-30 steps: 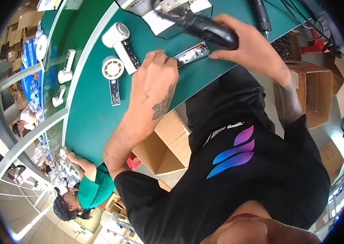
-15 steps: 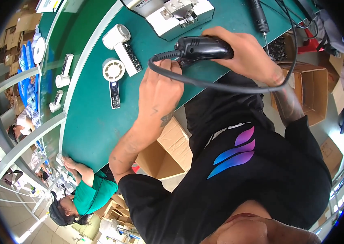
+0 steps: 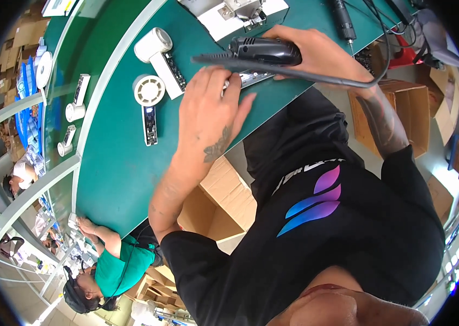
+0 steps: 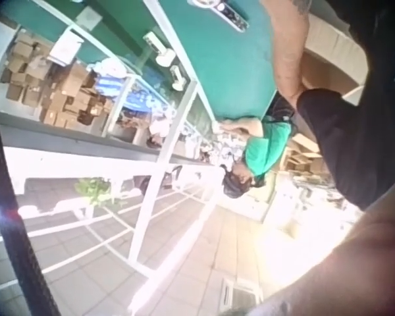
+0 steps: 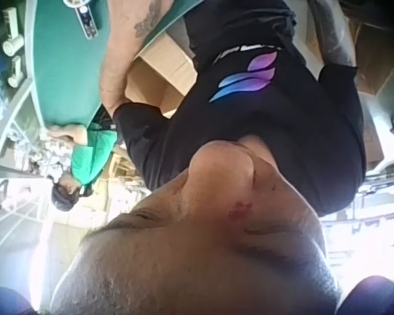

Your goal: The person assembles small handheld electronic fans by hand, joining plastic casings, fan blade units, and PCBs with screws using an electric screwdriver.

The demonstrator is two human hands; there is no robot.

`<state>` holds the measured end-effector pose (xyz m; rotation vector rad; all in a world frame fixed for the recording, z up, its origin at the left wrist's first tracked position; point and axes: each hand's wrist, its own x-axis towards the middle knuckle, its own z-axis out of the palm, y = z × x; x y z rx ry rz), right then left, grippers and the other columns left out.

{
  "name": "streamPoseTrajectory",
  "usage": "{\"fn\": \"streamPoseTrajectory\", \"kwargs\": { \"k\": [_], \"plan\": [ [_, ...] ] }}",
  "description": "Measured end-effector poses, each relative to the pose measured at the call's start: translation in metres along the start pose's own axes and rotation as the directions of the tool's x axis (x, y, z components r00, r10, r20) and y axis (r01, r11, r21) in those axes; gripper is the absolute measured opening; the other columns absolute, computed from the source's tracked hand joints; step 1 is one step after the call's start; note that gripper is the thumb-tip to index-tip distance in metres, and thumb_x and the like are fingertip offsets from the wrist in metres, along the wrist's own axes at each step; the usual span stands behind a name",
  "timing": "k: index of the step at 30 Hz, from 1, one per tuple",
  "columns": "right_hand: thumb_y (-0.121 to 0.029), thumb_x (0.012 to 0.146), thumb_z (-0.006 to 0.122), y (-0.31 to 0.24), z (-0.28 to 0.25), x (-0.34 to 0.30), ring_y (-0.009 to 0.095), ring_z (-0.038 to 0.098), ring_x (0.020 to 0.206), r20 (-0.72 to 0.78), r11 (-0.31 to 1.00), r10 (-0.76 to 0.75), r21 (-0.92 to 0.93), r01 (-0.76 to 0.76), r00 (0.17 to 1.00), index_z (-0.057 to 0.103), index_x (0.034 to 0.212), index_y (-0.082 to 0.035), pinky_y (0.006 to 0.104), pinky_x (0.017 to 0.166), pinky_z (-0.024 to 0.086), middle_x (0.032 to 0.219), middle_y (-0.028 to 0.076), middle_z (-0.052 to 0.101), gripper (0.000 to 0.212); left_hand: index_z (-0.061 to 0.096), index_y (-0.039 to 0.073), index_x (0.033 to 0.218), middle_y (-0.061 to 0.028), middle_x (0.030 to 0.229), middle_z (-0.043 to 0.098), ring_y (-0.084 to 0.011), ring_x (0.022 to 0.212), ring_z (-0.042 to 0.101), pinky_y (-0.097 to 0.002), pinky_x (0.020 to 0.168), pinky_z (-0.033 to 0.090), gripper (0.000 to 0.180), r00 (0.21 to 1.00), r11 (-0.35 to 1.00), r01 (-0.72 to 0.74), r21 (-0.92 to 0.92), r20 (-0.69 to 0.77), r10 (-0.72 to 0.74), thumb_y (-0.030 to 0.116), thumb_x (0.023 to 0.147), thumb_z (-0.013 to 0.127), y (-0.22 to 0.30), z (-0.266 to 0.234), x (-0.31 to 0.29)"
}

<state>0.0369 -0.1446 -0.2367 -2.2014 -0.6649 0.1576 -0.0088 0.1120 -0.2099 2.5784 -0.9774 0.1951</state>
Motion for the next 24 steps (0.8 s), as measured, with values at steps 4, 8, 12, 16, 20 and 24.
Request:
{"fn": "streamPoseTrajectory", "kwargs": {
  "k": [4, 8, 12, 16, 20, 24],
  "plan": [
    [-0.031, 0.084, 0.085, -0.032, -0.033, -0.009, 0.023, 0.065, 0.078, -0.112, 0.959, 0.285, 0.037, -0.282, 0.952, 0.064, 0.119, -0.001, 0.0344, 0.072, 0.051, 0.081, 0.009, 0.064, 0.051, 0.071, -0.001, 0.105, -0.0132, 0.104, 0.067, -0.0308, 0.104, 0.067, -0.0463, 0.089, 0.055, 0.030, 0.953, 0.958, -0.091, 0.273, -0.256, 0.164, 0.011, 0.081, 0.084, -0.007, 0.035, -0.020],
    [-0.033, 0.090, 0.078, -0.038, -0.060, -0.025, 0.012, 0.055, 0.065, -0.358, 0.852, 0.343, 0.508, -0.127, 0.868, 0.067, 0.120, -0.009, 0.0273, 0.058, 0.045, 0.075, 0.000, 0.059, 0.040, 0.071, -0.002, 0.108, -0.0122, 0.099, 0.066, -0.0294, 0.100, 0.068, -0.0472, 0.092, 0.055, 0.037, 0.934, 0.966, -0.106, 0.235, -0.311, 0.178, 0.013, 0.079, 0.087, -0.012, 0.040, -0.015],
    [-0.035, 0.098, 0.064, -0.081, -0.052, 0.010, 0.011, 0.051, 0.053, -0.575, 0.871, 0.198, 0.475, 0.127, 0.794, 0.061, 0.122, -0.007, 0.0261, 0.050, 0.043, 0.068, -0.001, 0.054, 0.037, 0.072, 0.001, 0.113, -0.0126, 0.099, 0.064, -0.0297, 0.100, 0.067, -0.0460, 0.091, 0.055, 0.038, 0.941, 0.971, -0.108, 0.216, -0.293, 0.170, 0.013, 0.079, 0.084, -0.012, 0.038, -0.012],
    [-0.036, 0.107, 0.051, -0.113, -0.049, 0.037, 0.010, 0.046, 0.042, -0.746, 0.845, 0.061, 0.391, 0.363, 0.663, 0.054, 0.125, -0.004, 0.0250, 0.041, 0.042, 0.062, -0.002, 0.050, 0.037, 0.074, 0.013, 0.123, -0.0100, 0.094, 0.055, -0.0274, 0.096, 0.062, -0.0416, 0.085, 0.053, 0.039, 0.959, 0.945, -0.172, 0.277, -0.172, 0.225, 0.012, 0.083, 0.074, -0.014, 0.037, -0.009],
    [-0.023, 0.102, 0.065, -0.079, -0.056, 0.069, 0.010, 0.051, 0.040, -0.756, 0.825, -0.237, 0.175, 0.537, 0.611, 0.063, 0.112, 0.004, 0.0263, 0.039, 0.040, 0.062, 0.002, 0.061, 0.028, 0.074, 0.013, 0.123, -0.0092, 0.093, 0.054, -0.0256, 0.095, 0.060, -0.0421, 0.083, 0.051, 0.040, 0.962, 0.941, -0.149, 0.304, -0.176, 0.209, 0.010, 0.083, 0.073, -0.006, 0.038, -0.007],
    [-0.018, 0.093, 0.079, -0.097, -0.033, 0.128, 0.011, 0.064, 0.063, -0.819, 0.651, -0.345, 0.143, 0.745, 0.458, 0.060, 0.124, 0.002, 0.0216, 0.059, 0.052, 0.083, 0.005, 0.068, 0.041, 0.074, 0.018, 0.123, -0.0091, 0.096, 0.056, -0.0254, 0.098, 0.060, -0.0440, 0.085, 0.051, 0.041, 0.975, 0.957, -0.107, 0.269, -0.161, 0.154, 0.008, 0.083, 0.073, -0.013, 0.042, -0.008]
  ]
}}
